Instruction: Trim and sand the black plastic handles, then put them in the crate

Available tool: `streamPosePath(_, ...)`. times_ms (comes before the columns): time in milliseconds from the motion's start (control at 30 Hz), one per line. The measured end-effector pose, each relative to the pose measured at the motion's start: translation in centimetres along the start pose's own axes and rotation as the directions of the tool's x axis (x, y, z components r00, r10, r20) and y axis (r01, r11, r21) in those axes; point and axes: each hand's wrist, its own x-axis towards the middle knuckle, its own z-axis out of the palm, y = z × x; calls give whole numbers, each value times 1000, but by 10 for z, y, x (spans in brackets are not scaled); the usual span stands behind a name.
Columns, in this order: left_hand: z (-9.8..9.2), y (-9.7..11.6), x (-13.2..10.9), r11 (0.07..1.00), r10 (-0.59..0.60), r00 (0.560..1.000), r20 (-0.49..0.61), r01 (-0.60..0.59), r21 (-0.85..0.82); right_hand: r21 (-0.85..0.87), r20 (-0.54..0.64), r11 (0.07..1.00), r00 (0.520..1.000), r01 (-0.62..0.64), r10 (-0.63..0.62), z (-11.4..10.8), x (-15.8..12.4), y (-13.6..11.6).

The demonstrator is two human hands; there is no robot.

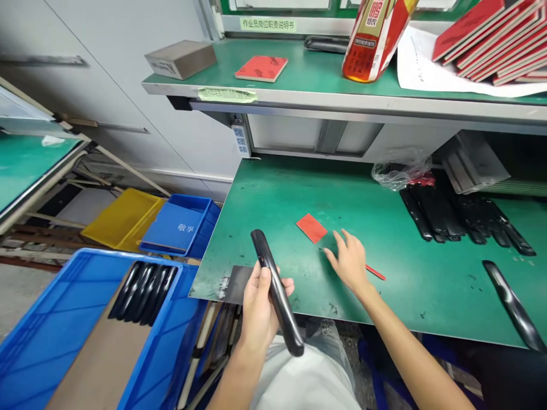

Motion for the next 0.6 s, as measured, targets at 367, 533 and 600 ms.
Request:
streamPosePath(367,-28,27,-17,996,-70,989,133,76,-41,314,43,932,978,181,-204,8,44,-61)
streamPosePath(533,-21,31,-18,983,-185,951,247,180,44,496,37,821,937,284,-347,-35,-69,-97)
streamPosePath(600,-14,32,-21,967,-255,917,307,236,100,516,48,779,896,357,-442,-44,-111,-120)
